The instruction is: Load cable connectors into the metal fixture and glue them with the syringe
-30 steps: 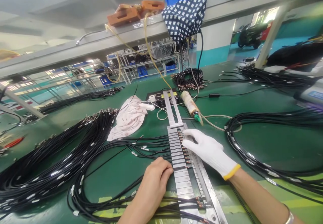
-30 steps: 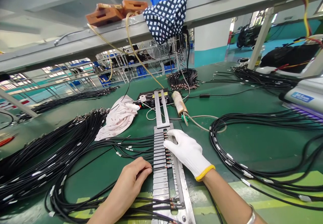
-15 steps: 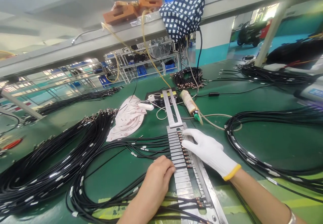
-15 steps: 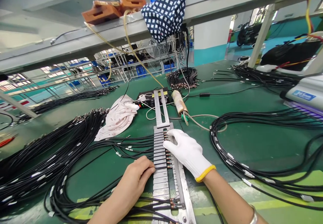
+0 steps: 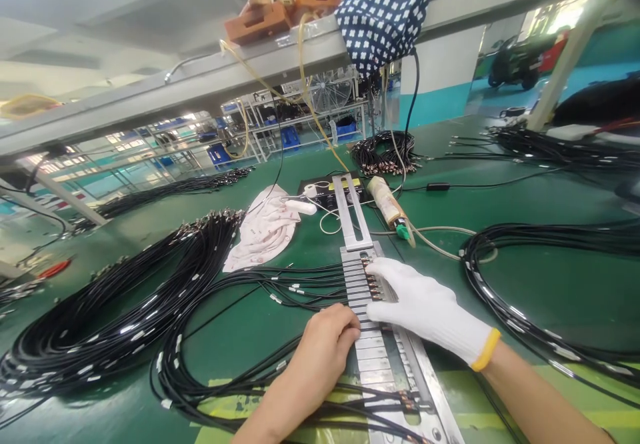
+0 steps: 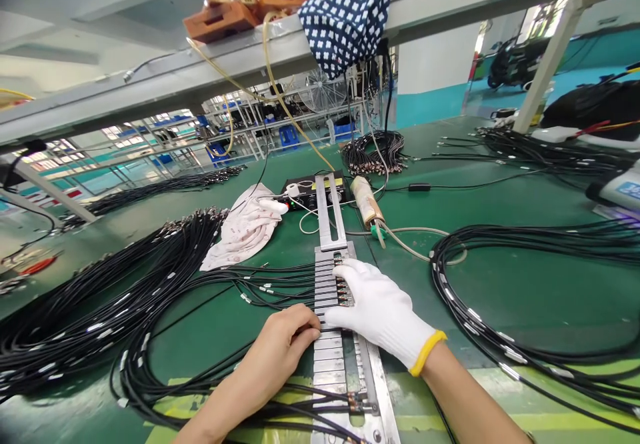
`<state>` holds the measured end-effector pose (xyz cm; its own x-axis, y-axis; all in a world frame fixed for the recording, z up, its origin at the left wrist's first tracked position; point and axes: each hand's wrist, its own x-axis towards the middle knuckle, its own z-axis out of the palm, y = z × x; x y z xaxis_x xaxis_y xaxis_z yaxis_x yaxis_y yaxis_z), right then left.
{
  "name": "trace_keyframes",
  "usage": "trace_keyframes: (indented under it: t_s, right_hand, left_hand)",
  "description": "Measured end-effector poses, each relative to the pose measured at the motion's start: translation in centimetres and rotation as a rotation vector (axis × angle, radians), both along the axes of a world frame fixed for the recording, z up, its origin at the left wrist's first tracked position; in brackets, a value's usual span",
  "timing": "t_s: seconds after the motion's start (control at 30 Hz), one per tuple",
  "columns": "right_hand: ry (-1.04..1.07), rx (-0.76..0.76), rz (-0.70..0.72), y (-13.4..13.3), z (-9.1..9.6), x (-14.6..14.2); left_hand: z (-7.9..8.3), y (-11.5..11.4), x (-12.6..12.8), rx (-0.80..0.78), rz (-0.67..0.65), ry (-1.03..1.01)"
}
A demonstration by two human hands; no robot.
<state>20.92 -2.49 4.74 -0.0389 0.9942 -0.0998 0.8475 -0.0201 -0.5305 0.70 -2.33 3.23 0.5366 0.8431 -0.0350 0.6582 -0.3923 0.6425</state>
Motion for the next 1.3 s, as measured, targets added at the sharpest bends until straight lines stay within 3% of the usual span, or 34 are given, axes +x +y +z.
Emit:
trace_keyframes:
  t_s: [0.27, 0.5, 0.6, 0.77, 0.9, 1.07, 1.3]
  right_hand:
    - [-0.126, 0.051, 0.102, 0.2, -1.2, -0.7]
    - [-0.133, 0.026, 0.083, -0.1, -0.7, -0.9]
    - [-0.171, 0.024, 0.117, 0.0, -0.1, -1.2]
    - [-0.243, -0.036, 0.119, 0.5, 0.5, -1.8]
    - [-0.164, 0.016, 0.122, 0.4, -0.2, -1.6]
    - [-0.060, 0.089, 0.080, 0.2, -1.3, -1.2]
    - [-0.112, 0.167, 0.046, 0.3, -1.9, -2.1]
  left_hand:
    - [-0.4, 0.2, 0.2, 0.044, -0.004, -0.002]
    - [-1.0, -2.3, 0.0, 0.507, -0.136, 0.405]
    - [-1.5, -3.1, -0.9, 0.564, -0.228, 0.459]
    - [-1.6, -2.5, -1.7, 0.356, -0.262, 0.432]
    - [-0.5, -1.6, -2.0, 0.288, -0.236, 0.267]
    - [1.4, -2.0, -2.4, 0.139, -0.072, 0.003]
    - [1.2, -2.9, -3.7, 0.063, 0.020, 0.081]
